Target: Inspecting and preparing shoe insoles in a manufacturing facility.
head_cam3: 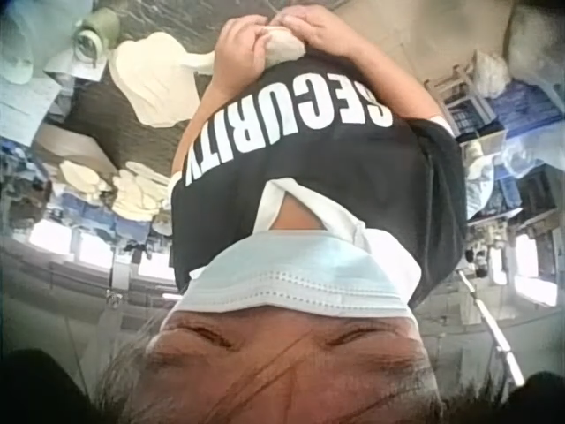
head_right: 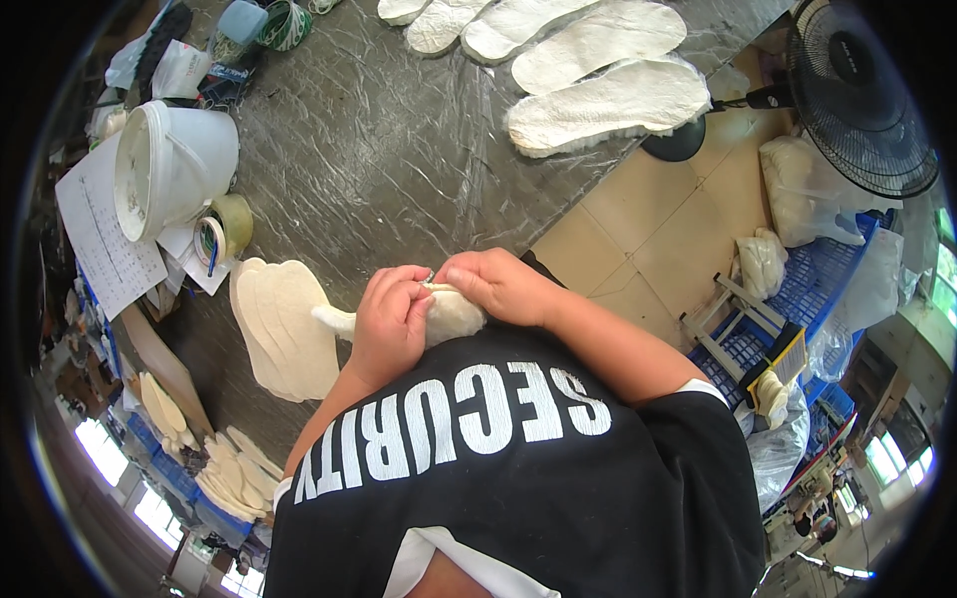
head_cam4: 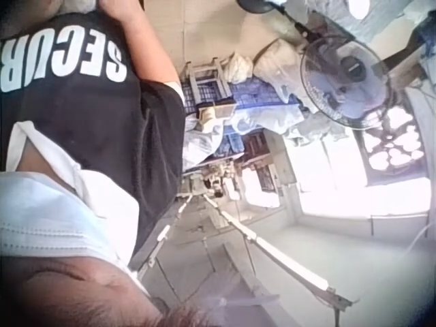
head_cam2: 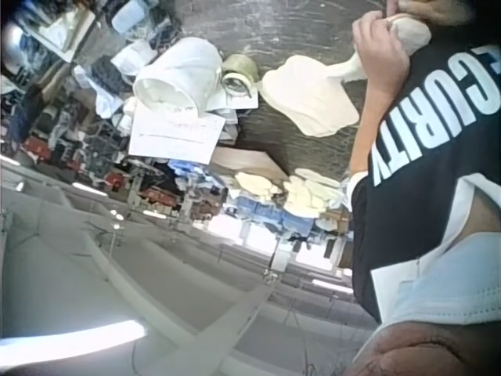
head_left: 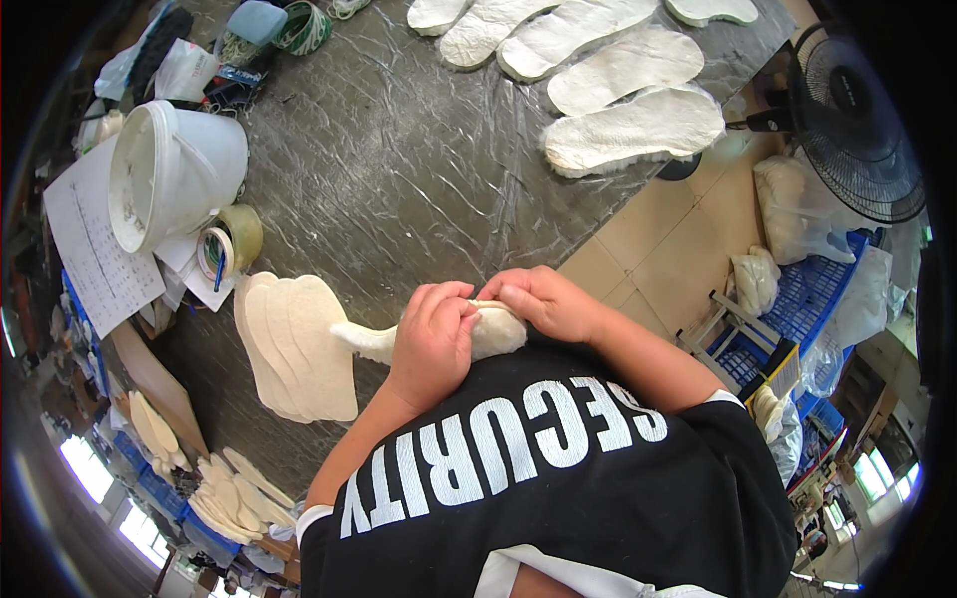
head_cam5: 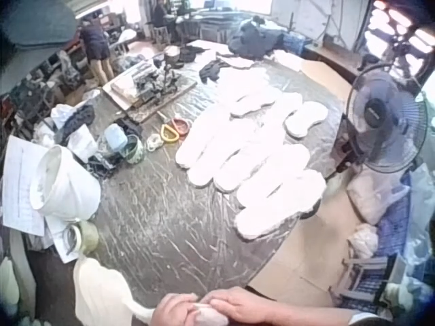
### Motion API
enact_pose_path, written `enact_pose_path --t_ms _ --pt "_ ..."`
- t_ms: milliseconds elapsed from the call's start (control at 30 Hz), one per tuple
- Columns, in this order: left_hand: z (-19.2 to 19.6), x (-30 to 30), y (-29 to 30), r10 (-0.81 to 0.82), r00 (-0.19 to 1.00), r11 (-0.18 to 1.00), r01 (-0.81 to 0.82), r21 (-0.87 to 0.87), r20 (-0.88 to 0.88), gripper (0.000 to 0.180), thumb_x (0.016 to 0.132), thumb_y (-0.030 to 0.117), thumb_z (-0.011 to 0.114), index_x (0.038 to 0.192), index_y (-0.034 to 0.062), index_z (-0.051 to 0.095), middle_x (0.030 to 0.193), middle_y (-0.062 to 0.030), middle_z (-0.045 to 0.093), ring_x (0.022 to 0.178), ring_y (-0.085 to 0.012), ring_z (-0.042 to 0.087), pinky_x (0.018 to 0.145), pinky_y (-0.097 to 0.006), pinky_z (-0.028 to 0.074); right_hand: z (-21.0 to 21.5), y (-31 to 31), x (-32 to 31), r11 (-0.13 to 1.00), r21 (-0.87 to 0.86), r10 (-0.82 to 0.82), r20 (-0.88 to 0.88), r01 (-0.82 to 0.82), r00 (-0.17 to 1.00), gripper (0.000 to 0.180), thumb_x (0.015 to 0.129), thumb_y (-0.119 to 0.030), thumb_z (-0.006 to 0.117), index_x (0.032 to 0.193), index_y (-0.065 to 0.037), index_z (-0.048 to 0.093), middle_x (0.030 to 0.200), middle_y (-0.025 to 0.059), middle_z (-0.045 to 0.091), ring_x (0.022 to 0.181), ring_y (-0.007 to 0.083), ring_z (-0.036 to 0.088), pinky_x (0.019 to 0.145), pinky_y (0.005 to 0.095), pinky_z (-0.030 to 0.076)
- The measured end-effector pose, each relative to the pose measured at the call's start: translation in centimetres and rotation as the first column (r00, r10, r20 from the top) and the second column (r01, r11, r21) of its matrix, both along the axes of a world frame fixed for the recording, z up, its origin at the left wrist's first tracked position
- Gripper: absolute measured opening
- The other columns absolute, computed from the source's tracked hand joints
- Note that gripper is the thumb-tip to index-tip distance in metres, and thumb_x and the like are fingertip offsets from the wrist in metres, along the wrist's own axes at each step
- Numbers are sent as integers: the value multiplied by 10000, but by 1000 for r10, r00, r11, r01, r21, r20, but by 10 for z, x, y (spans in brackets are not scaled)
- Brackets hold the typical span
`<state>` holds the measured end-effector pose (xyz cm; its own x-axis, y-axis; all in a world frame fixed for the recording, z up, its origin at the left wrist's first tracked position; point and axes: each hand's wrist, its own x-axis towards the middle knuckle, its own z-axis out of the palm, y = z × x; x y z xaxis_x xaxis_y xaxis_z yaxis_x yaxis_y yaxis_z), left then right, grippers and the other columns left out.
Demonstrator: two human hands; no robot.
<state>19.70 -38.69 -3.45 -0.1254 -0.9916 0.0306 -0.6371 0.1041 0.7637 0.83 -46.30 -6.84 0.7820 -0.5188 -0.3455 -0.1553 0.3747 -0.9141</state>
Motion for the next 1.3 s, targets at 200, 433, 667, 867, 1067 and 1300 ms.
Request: enact_pose_path --t_ms 200,433,667,867,1067,1300 --pt "1 0 -2 3 1000 1000 -3 -14 28 110 785 31 649 852 26 563 954 -120 638 858 -315 594 751 -402 466 8 9 -4 996 -43 75 -8 -75 997 571 813 -370 751 1201 4 558 995 149 683 923 239 656 819 337 498" --pt "2 -1 -6 -12 992 1000 13 -9 122 124 768 62 669 850 62 575 898 -62 636 820 -255 586 750 -355 393 8 7 -3 980 -147 112 -133 -132 985 427 849 -291 704 1139 -2 583 932 198 670 875 349 652 775 383 501" --pt "2 2 0 338 909 905 -243 348 -243 262 700 123 776 883 48 605 961 -74 674 838 -254 613 879 -365 426 10 5 -6 979 -195 28 -140 -55 990 169 900 -132 617 1025 -20 640 889 196 664 806 356 641 718 377 491" --pt "12 22 -2 69 997 984 -65 169 -19 401 677 206 810 1011 51 651 1000 -67 690 950 -235 623 904 -381 389 9 2 -14 986 -166 10 -126 -32 992 153 904 -106 614 1026 -15 636 867 158 676 781 277 653 728 337 499" --pt "8 17 3 38 999 989 -32 141 -39 349 690 207 803 962 49 653 997 -68 687 941 -240 623 886 -386 395 6 3 -15 978 -201 27 -133 -54 991 149 904 -104 608 1021 -16 634 862 158 675 785 284 656 726 341 501" --pt "11 19 13 134 989 990 -136 25 59 271 697 206 798 877 89 632 905 -28 631 843 -238 571 811 -375 381 6 4 -18 980 -193 12 -136 -39 991 142 910 -102 598 1024 -24 634 848 145 670 768 270 652 717 333 500"
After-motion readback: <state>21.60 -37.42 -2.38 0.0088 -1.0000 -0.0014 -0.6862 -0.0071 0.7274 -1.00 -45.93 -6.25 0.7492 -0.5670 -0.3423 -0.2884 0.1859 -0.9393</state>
